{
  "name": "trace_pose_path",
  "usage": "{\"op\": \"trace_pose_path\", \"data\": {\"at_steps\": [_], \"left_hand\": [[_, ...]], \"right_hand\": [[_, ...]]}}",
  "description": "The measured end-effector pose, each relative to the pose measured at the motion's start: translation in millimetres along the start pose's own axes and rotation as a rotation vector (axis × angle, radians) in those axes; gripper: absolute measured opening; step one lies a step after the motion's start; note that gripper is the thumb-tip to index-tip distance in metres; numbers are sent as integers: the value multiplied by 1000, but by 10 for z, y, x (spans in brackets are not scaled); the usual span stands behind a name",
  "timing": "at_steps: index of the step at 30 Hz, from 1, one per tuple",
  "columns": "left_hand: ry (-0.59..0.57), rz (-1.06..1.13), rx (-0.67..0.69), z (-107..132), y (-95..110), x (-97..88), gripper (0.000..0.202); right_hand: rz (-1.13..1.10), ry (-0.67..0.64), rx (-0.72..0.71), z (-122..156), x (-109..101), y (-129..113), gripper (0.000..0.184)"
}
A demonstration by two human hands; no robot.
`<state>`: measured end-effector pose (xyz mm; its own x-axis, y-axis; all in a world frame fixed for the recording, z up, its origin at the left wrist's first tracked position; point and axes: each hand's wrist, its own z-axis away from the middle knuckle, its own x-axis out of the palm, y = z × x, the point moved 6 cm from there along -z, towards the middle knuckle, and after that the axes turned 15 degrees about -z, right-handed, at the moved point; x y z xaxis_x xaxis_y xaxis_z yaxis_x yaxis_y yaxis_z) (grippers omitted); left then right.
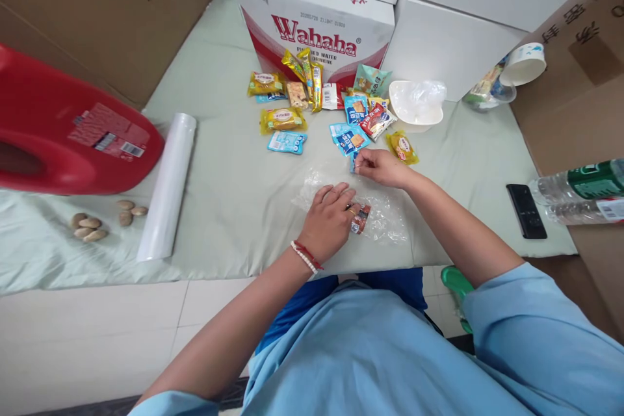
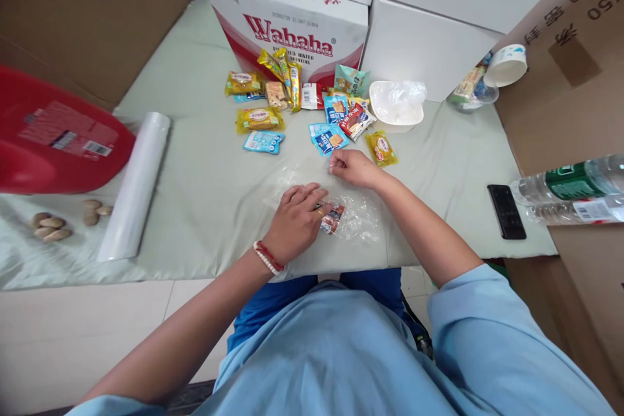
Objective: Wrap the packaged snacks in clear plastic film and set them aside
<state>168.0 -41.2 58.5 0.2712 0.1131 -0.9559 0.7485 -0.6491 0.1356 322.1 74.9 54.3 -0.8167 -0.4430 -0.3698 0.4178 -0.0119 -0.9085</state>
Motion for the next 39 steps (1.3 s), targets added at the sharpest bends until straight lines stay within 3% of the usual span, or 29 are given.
{"op": "trace_pose_path", "data": {"at_steps": [3,6,9,11,13,17,20,22,25,27,28,30,32,35,37,39], "left_hand": [[-22,-76,-59,16,-32,-13,30],[-57,-68,-123,26,-40,23,31],[22,2,-373,62,-160,66,37],[86,80,-578,145,-291,131,48],[110,188,-687,253,-417,231,56],[131,530,-708,483,-697,360,64],[181,769,-941,624,-964,351,54],[149,801,-1061,577,-1029,311,66],[-10,690,-996,284,-956,234,106],[-140,586,-907,123,-903,221,116],[-195,543,-866,87,-901,224,107],[-275,512,-802,110,-943,235,65],[-280,545,-778,218,-1026,209,34],[-125,562,-796,380,-1090,31,31],[-33,578,-790,408,-986,-97,28],[-28,648,-768,361,-783,-140,24]], "right_hand": [[-26,50,-27,118,-6,-101,19],[-81,70,-76,355,133,-235,17],[-23,108,-184,646,414,-315,15],[35,110,-275,804,654,-303,22],[77,82,-330,896,885,-233,32],[227,42,-292,915,1139,-86,44],[318,24,-224,889,1158,-89,46],[344,2,-191,879,1157,-125,46],[398,-16,-149,870,1168,-158,46],[423,-18,-131,870,1176,-155,45],[421,-19,-129,872,1178,-148,45],[386,-20,-135,879,1169,-129,45],[338,-11,-155,882,1149,-109,45],[290,19,-194,860,1132,-98,42],[273,24,-213,830,1152,-107,41],[257,13,-231,809,1186,-134,39]]}}
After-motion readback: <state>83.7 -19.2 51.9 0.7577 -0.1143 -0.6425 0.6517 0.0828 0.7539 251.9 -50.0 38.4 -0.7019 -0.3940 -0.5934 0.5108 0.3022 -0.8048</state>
